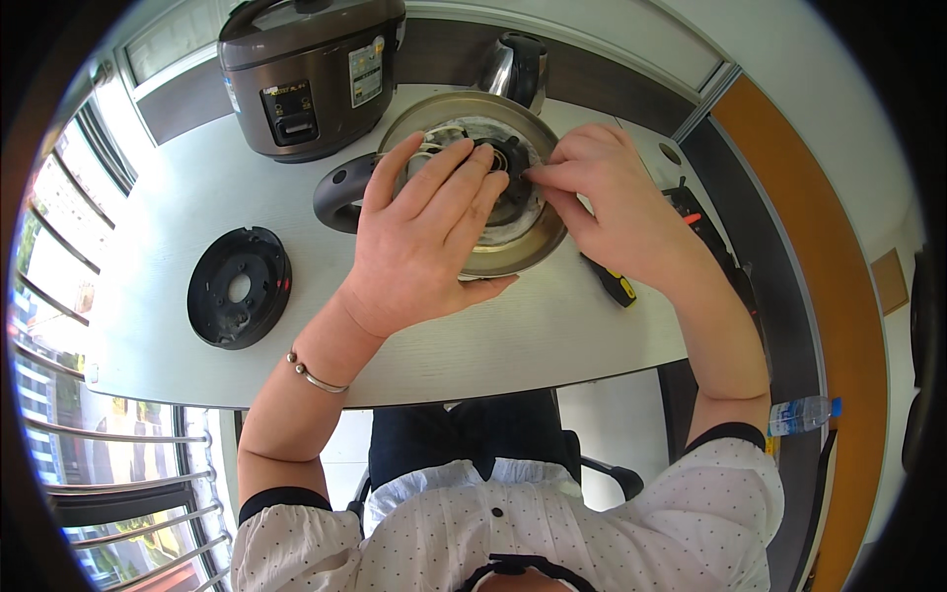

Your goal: The person is repairing a disassembled electric kettle by hand. They manipulate the internal wiring and components at the base of the kettle, repeatedly adjusting and repositioning parts while holding the kettle body.

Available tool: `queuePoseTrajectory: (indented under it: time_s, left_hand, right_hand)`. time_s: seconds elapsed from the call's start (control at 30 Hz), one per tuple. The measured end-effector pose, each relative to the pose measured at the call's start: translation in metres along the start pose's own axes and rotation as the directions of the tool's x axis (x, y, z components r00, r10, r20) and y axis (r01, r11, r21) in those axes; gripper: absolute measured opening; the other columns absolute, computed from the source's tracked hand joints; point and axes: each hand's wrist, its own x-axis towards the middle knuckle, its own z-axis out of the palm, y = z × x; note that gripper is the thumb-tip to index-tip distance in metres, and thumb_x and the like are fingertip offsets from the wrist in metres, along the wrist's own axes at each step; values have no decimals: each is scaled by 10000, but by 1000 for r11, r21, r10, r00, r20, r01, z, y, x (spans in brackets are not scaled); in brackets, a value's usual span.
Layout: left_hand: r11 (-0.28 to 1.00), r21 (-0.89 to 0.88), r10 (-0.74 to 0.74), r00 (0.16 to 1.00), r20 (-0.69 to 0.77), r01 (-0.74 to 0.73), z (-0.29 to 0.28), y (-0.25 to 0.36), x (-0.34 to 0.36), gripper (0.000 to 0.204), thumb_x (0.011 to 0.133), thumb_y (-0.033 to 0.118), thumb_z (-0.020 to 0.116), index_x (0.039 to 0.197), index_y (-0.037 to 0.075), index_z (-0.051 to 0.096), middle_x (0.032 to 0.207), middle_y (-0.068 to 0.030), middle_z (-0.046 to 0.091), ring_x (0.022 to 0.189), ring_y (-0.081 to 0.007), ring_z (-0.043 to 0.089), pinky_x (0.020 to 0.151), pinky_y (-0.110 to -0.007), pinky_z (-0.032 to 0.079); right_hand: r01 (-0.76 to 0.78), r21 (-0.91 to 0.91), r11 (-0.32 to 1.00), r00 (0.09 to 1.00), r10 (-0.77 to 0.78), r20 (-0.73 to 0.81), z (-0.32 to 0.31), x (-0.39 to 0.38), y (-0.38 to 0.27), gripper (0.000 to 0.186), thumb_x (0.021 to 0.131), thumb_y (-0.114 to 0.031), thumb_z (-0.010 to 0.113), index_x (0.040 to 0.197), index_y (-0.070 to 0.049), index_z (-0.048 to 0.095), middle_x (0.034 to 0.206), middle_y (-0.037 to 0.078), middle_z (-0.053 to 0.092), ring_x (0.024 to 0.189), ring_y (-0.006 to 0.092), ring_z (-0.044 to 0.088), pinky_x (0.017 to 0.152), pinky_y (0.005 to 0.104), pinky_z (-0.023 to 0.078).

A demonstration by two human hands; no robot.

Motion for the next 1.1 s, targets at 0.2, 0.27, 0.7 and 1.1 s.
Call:
queuePoseTrajectory:
  time_s: [0.2, 0.27, 0.7, 1.1]
  left_hand:
    - [1000, 3, 2, 1000, -2, -2, 0, 0, 0, 663, 623, 453, 752, 1111, 23, 621, 1190, -112, 614, 1145, -279, 565, 1033, -493, 356]
    - [1000, 2, 1, 1000, -3, -1, 0, 0, 0, 663, 626, 455, 750, 1111, 23, 621, 1192, -112, 613, 1144, -279, 565, 1035, -495, 354]
    - [1000, -2, 1, 1000, -3, -1, 1, 0, -1, 668, 620, 445, 756, 1114, 18, 619, 1202, -118, 609, 1147, -280, 562, 1037, -500, 352]
    - [1000, 7, 6, 1000, 0, -6, 1, -1, -1, 677, 621, 459, 751, 1117, 17, 617, 1201, -116, 609, 1145, -277, 562, 1038, -498, 351]
  right_hand:
    - [-14, 19, 1000, 999, 14, -44, 0, -1, -2, 148, 749, -32, 626, 872, -26, 709, 785, 87, 606, 890, 268, 554, 921, 396, 378]
    - [-1, 13, 1000, 1000, 2, -24, 1, 0, -1, 146, 750, -34, 625, 871, -25, 706, 791, 89, 608, 890, 269, 555, 918, 397, 378]
    - [-83, 89, 993, 996, 84, -7, 0, 1, -2, 124, 771, -49, 612, 857, -24, 697, 769, 94, 625, 864, 277, 568, 887, 401, 390]
    - [-50, 33, 998, 999, 51, -6, 0, 2, 0, 112, 776, -65, 620, 847, -38, 701, 773, 84, 629, 863, 277, 572, 879, 408, 392]
